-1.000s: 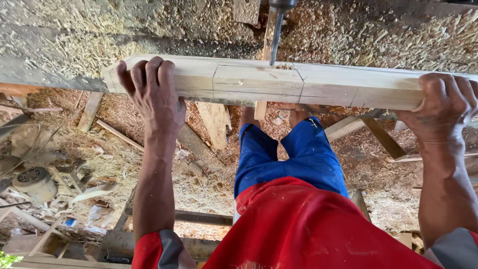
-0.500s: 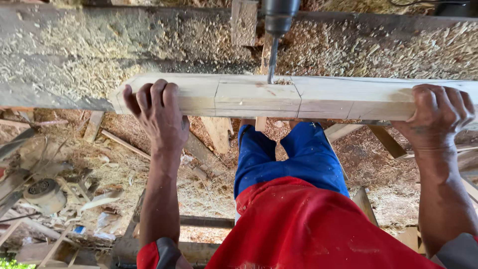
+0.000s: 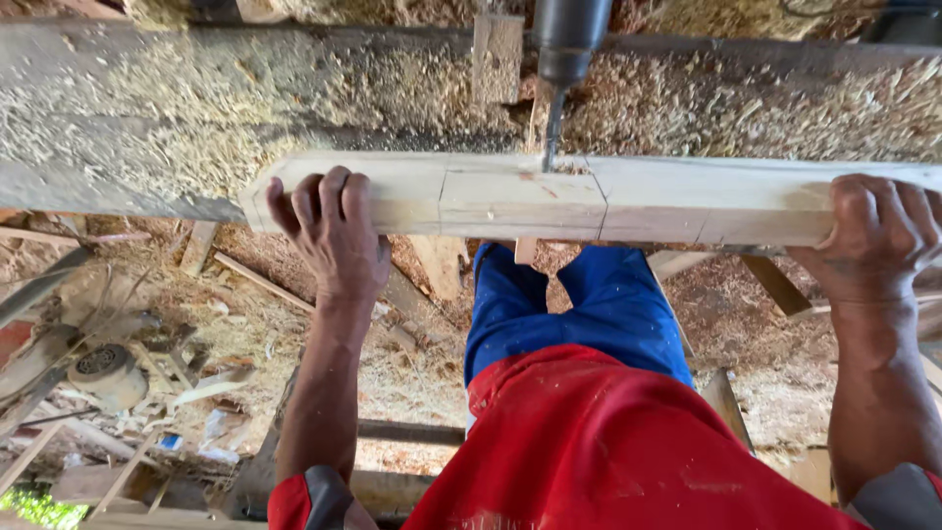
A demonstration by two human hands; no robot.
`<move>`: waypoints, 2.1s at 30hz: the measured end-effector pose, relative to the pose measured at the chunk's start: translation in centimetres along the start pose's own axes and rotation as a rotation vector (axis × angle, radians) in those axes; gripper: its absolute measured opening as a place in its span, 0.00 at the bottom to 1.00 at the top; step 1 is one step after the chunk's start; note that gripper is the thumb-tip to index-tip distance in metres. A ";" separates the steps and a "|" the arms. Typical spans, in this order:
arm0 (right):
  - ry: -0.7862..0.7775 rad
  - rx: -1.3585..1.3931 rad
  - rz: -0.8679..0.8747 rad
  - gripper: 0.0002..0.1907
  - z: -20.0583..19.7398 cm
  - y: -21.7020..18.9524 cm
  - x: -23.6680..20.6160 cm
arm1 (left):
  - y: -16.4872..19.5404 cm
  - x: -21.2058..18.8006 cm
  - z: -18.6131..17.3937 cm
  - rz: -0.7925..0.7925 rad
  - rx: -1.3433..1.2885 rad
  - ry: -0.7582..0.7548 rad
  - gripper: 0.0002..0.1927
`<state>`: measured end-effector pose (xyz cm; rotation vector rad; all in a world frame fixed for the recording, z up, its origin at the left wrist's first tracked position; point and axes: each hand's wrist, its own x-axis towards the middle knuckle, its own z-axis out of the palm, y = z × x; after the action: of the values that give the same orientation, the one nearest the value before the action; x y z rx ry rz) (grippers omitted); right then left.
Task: The person carries a marked wooden plank to a drill press and drills a series of holes along the pencil marks, repositioning the plank under the bit between holes. They then set the plank down, pick up another piece of wood, and resume drilling holes along its marks.
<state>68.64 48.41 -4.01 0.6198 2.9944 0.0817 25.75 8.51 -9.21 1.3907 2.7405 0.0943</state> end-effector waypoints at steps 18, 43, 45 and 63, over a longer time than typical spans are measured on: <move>0.002 -0.017 0.009 0.25 -0.1 0.4 1.3 | 0.0 1.7 -0.3 0.004 -0.051 -0.044 0.37; 0.008 -0.061 -0.002 0.23 2.2 1.6 -0.5 | -0.2 4.4 -1.2 0.013 0.050 -0.122 0.43; 0.095 -0.063 -0.044 0.30 3.0 2.0 -0.9 | -0.2 4.2 -1.3 -0.014 -0.014 -0.145 0.47; -0.028 0.042 -0.066 0.23 1.7 0.9 -3.1 | 1.7 -3.0 -0.2 -0.025 -0.069 -0.059 0.42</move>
<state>71.99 48.12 -5.41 0.5209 2.9932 0.0052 28.86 7.02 -8.75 1.3205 2.6791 0.1429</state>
